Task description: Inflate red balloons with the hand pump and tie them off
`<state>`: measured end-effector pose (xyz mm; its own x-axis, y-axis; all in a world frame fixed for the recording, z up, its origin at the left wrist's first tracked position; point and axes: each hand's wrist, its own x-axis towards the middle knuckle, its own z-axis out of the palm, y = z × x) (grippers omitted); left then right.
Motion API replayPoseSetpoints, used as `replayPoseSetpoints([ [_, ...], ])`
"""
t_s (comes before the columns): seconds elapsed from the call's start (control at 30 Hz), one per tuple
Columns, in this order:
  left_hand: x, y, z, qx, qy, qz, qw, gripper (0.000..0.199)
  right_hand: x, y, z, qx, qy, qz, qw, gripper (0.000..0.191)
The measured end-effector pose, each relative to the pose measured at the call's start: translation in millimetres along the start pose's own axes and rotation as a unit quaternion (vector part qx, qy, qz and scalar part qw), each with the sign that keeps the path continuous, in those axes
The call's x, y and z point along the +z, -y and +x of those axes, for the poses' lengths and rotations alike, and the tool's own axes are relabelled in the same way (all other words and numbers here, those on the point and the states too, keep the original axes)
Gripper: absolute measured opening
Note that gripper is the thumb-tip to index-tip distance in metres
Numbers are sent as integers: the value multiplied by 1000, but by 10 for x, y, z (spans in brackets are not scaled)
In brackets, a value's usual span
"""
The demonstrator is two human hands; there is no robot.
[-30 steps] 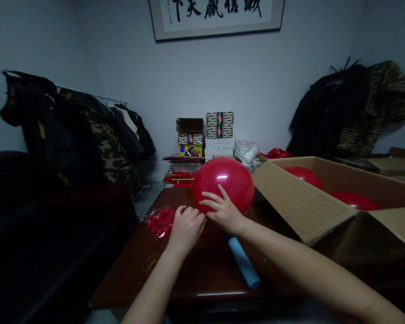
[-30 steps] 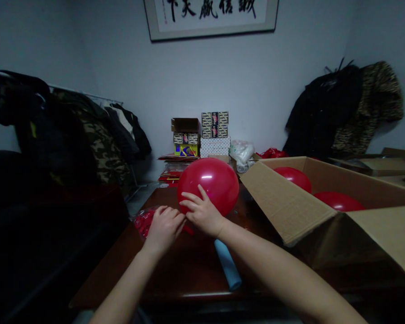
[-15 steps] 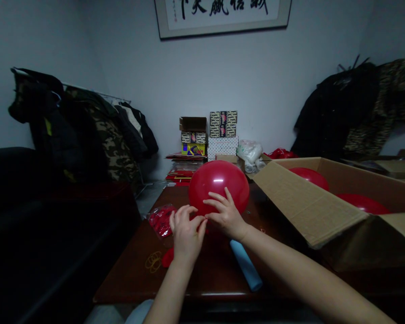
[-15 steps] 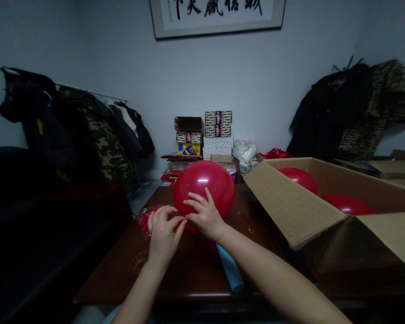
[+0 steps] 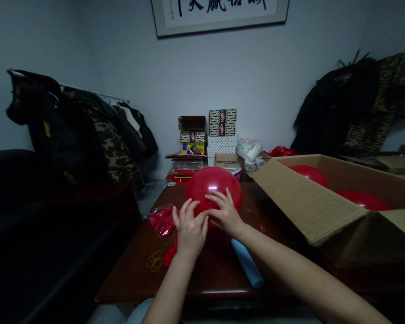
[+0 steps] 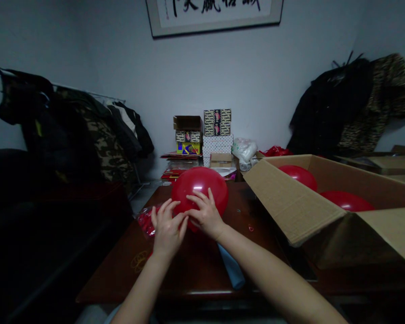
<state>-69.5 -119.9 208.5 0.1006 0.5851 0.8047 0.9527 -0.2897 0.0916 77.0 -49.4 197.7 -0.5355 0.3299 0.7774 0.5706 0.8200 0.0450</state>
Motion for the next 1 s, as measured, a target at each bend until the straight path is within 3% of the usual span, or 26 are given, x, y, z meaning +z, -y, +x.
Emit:
replayPoseSetpoints([
  [0.2,130,1,28,10,-3,12,1000,9,-86,-126,-109,-3,32,-12,999,45],
  [0.33,210,-31,16,44,14,2,999,7,-259,-373,-357,28,30,-34,999,32],
  [0.5,412,-90,-83,92,51,-17,994,4,-415,-670,-894,68,64,-61,994,22],
  [0.7,662,-285,-254,142,82,-33,986,3,-408,-730,-1350,77,114,-58,989,21],
  [1.0,748,-392,-325,156,93,-33,983,4,-346,-868,-1768,126,153,-49,979,12],
])
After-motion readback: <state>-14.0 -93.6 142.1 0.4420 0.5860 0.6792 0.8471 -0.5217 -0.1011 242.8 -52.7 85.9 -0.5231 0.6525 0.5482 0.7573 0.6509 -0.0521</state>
